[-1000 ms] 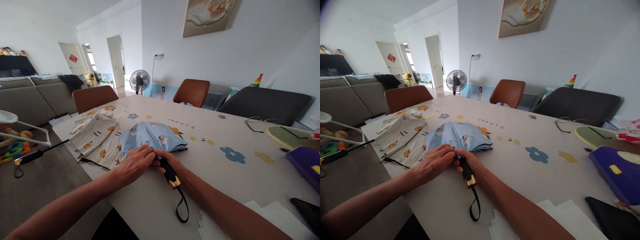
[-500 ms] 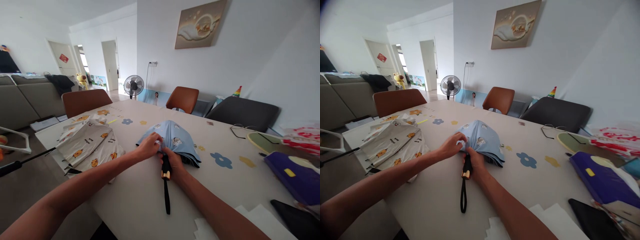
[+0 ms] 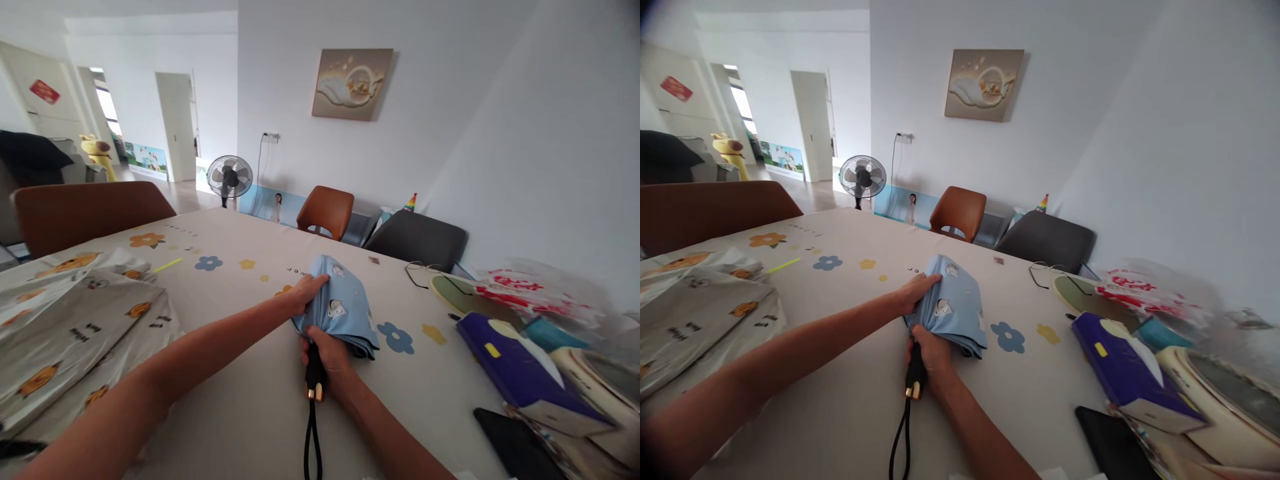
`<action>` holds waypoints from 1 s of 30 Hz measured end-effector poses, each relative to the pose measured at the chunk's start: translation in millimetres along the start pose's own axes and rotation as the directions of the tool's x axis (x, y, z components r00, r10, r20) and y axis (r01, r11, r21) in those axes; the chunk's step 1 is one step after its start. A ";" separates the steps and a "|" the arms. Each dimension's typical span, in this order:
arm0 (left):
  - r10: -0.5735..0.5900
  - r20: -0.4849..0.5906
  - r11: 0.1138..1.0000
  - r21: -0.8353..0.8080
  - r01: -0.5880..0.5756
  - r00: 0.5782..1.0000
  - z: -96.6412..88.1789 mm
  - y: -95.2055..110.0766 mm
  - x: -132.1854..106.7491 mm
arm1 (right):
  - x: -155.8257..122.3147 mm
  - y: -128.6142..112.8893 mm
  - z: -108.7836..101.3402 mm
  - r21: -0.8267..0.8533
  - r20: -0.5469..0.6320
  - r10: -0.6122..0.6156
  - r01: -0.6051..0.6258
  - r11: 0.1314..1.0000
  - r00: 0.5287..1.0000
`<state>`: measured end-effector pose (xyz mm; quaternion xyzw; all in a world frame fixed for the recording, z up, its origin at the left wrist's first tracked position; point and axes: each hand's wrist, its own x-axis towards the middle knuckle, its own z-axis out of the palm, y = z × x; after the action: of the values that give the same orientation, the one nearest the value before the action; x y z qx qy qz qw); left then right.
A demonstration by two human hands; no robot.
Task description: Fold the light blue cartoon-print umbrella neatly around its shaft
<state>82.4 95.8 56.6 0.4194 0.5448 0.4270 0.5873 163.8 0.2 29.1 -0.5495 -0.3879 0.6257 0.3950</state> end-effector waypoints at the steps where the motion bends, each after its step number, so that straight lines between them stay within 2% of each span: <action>1: -0.019 0.013 1.000 -0.009 0.019 1.000 -0.5 4.4 8.2 | 0.8 -0.2 -1.5 0.001 0.018 0.023 -0.023 1.000 1.000; 3: -0.041 0.073 0.997 -0.065 0.046 0.996 -1.5 14.1 20.7 | 2.4 -1.9 -5.4 0.007 0.069 0.047 -0.048 0.999 0.997; 6: -0.035 0.287 0.960 -0.257 0.112 0.957 -2.8 25.1 29.8 | 5.4 -7.5 -14.9 0.048 0.197 0.044 -0.055 0.997 0.979; 7: -0.032 0.326 0.944 -0.301 0.136 0.945 -3.2 27.1 31.1 | 7.0 -9.5 -18.8 0.073 0.243 0.024 -0.043 0.996 0.970; 9: -0.028 0.299 0.937 -0.324 0.129 0.954 -3.8 28.8 32.6 | 10.9 -12.7 -26.3 0.116 0.335 0.001 -0.042 0.992 0.942; 12: 0.011 0.130 0.951 -0.309 0.030 0.991 -4.5 29.4 33.2 | 15.8 -14.1 -33.3 0.159 0.405 -0.001 -0.070 0.985 0.914; 14: 0.048 0.068 0.953 -0.301 -0.025 0.997 -4.8 30.6 32.3 | 16.2 -13.9 -34.3 0.169 0.395 0.019 -0.094 0.981 0.918; 17: 0.083 0.105 0.959 -0.277 -0.051 0.991 -2.5 32.0 28.0 | 13.0 -16.2 -33.0 0.172 0.310 0.037 -0.094 0.981 0.950; 19: 0.119 0.146 0.965 -0.250 -0.080 0.982 2.6 29.5 22.7 | 11.4 -20.3 -33.5 0.204 0.224 0.004 -0.051 0.978 0.975; 22: 0.136 0.129 0.982 -0.149 -0.117 0.982 14.2 17.6 13.8 | 13.2 -29.2 -38.6 0.275 0.112 -0.073 0.040 0.961 0.991; 23: 0.101 0.130 0.989 -0.123 -0.085 0.986 18.0 12.2 11.8 | 14.5 -32.2 -41.1 0.299 0.085 -0.097 0.068 0.952 0.992; 25: -0.034 0.175 0.992 -0.117 0.055 0.984 23.2 1.8 10.8 | 17.3 -37.2 -45.9 0.351 0.060 -0.162 0.131 0.927 0.985; 27: -0.143 0.251 0.974 -0.138 0.181 0.958 24.6 -5.8 13.9 | 18.9 -40.3 -49.1 0.384 0.079 -0.219 0.173 0.907 0.972; 28: -0.156 0.274 0.969 -0.142 0.200 0.949 24.0 -8.0 16.4 | 19.0 -41.1 -49.9 0.398 0.095 -0.233 0.177 0.900 0.968; 30: -0.100 0.276 0.981 -0.134 0.141 0.956 21.6 -9.6 21.2 | 17.9 -41.5 -49.9 0.428 0.131 -0.226 0.151 0.891 0.965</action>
<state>105.2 112.8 42.6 0.3933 0.4509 0.3700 0.7108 214.7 35.2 55.7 -0.3549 -0.3315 0.6986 0.5254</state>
